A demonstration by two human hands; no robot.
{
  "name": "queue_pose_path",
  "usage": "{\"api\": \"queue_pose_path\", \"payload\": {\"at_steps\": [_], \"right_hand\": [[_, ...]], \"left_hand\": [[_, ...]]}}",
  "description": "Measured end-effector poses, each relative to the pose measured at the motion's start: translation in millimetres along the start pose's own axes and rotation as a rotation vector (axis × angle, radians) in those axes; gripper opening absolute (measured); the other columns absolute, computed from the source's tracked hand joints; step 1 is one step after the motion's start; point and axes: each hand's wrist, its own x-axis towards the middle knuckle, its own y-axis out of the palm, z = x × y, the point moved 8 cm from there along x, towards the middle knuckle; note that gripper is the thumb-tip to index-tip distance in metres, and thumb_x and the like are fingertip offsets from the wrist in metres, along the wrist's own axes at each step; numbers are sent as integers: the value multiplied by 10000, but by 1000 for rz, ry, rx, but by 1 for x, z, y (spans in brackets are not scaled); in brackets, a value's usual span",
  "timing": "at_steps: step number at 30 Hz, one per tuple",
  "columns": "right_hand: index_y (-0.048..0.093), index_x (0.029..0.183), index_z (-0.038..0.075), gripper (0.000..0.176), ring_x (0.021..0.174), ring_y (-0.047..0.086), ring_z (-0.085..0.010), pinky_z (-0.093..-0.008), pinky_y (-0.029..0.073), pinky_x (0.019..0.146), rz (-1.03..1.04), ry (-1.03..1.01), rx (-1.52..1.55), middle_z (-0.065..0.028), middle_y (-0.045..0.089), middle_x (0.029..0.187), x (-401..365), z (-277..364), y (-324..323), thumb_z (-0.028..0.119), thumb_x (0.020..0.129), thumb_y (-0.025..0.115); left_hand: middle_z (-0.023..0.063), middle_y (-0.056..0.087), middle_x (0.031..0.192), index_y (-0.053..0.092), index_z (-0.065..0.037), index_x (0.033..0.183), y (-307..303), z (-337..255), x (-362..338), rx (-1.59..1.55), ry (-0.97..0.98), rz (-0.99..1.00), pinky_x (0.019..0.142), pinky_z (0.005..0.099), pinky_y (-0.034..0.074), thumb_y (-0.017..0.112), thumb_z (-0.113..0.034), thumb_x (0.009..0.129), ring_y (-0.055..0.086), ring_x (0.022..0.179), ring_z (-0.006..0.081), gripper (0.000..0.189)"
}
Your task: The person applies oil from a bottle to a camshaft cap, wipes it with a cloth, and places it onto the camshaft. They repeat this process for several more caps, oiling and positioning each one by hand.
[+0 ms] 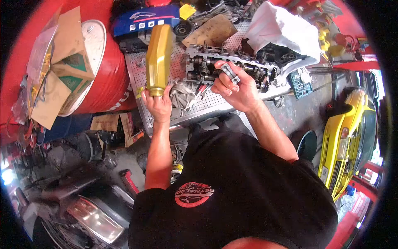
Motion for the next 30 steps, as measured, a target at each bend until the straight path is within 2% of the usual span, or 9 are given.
{"api": "queue_pose_path", "payload": {"at_steps": [7, 13, 14, 17, 18, 21, 25, 26, 30], "right_hand": [[567, 1192, 28, 385, 528, 342, -93, -282, 367, 693, 59, -78, 43, 69, 302, 521, -2, 28, 5, 344, 1066, 386], [561, 1224, 22, 408, 545, 352, -99, -298, 391, 710, 36, -124, -6, 59, 321, 556, -3, 37, 5, 350, 1071, 371], [588, 1235, 45, 378, 575, 361, -79, -265, 392, 670, 32, -169, -93, 66, 373, 624, -3, 40, 6, 336, 1069, 411], [624, 1232, 78, 318, 624, 388, -48, -206, 366, 627, -338, -256, -684, 76, 470, 722, -14, 57, 2, 303, 1057, 483], [645, 1214, 86, 271, 695, 449, -29, -183, 384, 621, -336, -371, -893, 77, 540, 819, -17, 65, 9, 268, 1027, 573], [638, 1196, 70, 266, 758, 484, -18, -206, 430, 655, -328, -560, -1167, 77, 560, 831, -23, 71, 26, 262, 1015, 601], [639, 1160, 84, 321, 723, 640, -197, -325, 512, 648, -334, -631, -1731, -82, 658, 783, -27, 72, 48, 258, 902, 716], [638, 1122, 80, 342, 729, 652, -289, -376, 519, 681, -303, -753, -1905, -130, 660, 774, -28, 72, 67, 238, 839, 747], [638, 1055, 80, 288, 661, 639, -237, -355, 488, 698, -155, -841, -2057, -46, 623, 684, -24, 64, 78, 206, 824, 752]], "left_hand": [[126, 621, 883, 658, -42, 848, -10, 8, -39, -11, -34, 153, 769, 474, 446, 772, -104, 822, 549, 838, 356, 132], [159, 610, 884, 641, -4, 834, -13, 11, -52, -2, -85, 148, 737, 490, 428, 771, -164, 839, 527, 840, 382, 206], [161, 611, 886, 639, 1, 833, -14, 11, -51, 1, -78, 134, 741, 490, 429, 768, -163, 841, 527, 845, 385, 209], [165, 608, 881, 630, 14, 831, -14, 11, -47, 9, -79, 88, 759, 493, 435, 763, -162, 848, 530, 864, 392, 222], [166, 606, 877, 627, 19, 829, -15, 12, -45, 12, -85, 73, 766, 495, 437, 762, -162, 850, 531, 871, 395, 226], [166, 607, 881, 630, 23, 835, -14, 14, -41, 3, -73, 60, 783, 496, 441, 762, -166, 850, 536, 890, 394, 231], [163, 615, 908, 654, 15, 873, -9, 18, -36, 24, -70, 106, 795, 496, 442, 765, -168, 844, 535, 900, 390, 217], [163, 616, 912, 656, 12, 880, -8, 18, -35, 27, -69, 117, 797, 496, 442, 764, -173, 846, 535, 903, 389, 218], [162, 615, 920, 660, 1, 907, -4, 19, -34, 29, -54, 155, 802, 494, 444, 759, -182, 850, 534, 909, 388, 216]]}}
